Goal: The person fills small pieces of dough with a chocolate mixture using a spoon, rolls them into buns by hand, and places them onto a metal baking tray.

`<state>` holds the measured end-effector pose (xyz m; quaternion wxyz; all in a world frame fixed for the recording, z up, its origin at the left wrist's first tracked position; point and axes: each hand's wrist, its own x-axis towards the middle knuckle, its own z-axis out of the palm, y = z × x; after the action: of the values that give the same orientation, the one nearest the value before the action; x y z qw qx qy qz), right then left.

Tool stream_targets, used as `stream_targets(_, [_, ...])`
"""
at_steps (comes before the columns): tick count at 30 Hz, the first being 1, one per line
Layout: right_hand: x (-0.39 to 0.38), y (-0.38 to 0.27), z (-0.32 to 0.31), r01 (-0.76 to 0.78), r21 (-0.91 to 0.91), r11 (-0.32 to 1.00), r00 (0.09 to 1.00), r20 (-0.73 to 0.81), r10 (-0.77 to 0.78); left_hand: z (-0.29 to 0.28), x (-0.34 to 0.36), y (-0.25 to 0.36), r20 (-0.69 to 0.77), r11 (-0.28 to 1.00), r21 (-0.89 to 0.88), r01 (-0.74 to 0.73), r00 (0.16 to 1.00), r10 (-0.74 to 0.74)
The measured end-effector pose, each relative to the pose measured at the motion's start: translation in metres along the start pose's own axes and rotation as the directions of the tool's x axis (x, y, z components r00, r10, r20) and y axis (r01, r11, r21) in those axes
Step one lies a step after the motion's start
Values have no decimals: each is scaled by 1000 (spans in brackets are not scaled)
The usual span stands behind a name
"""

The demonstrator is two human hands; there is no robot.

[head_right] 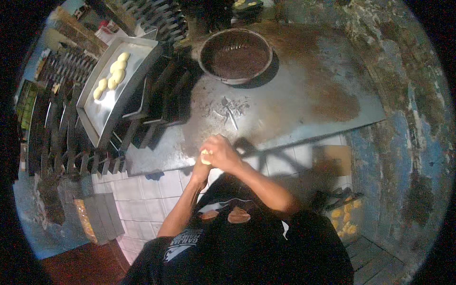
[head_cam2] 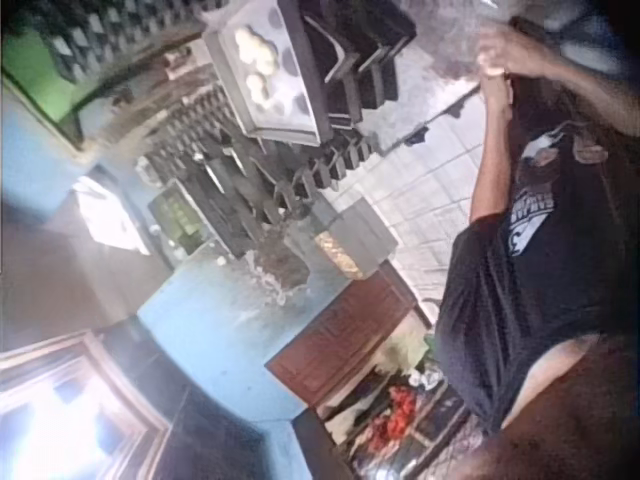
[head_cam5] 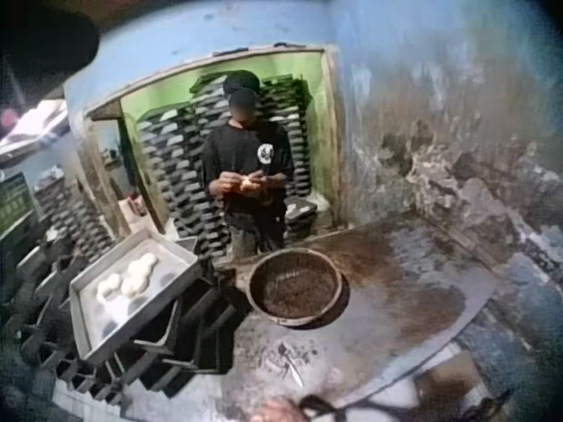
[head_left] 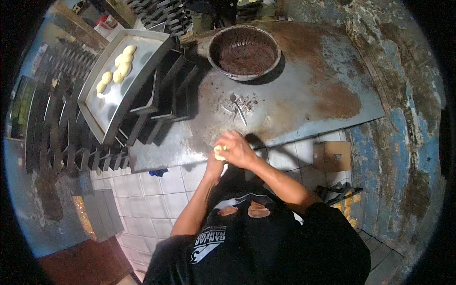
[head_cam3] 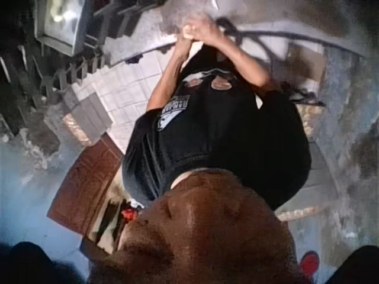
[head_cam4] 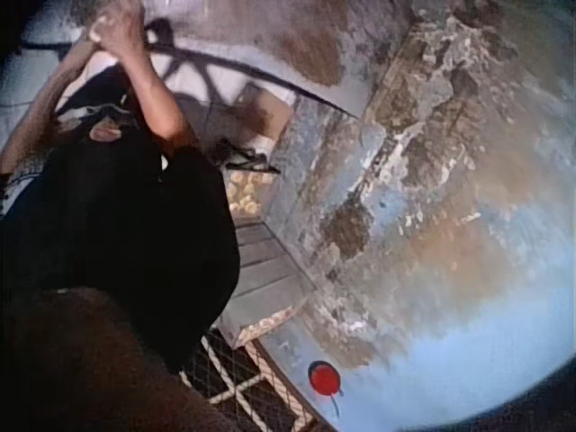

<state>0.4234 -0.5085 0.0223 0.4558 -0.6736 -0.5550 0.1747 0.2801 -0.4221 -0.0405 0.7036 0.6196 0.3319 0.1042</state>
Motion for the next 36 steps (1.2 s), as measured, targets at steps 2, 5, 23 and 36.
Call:
stream_targets(2, [33,64,-2,-280,104,954,949,-121,291,-2,10,33,16,982,-150,116,993,-114])
stream_targets(5, [61,153,10,-510,-239,827,857,-227,463,4,30,79,-45,992,69,-106,993,109])
stream_targets(23, [239,284,-147,-292,-738,609,956,-233,177,-17,251,181,-70,933,337,-124,985,156])
stream_targets(36, [229,191,-156,-635,462,620,772,358,525,-11,289,157,-264,922,341,-182,923,280])
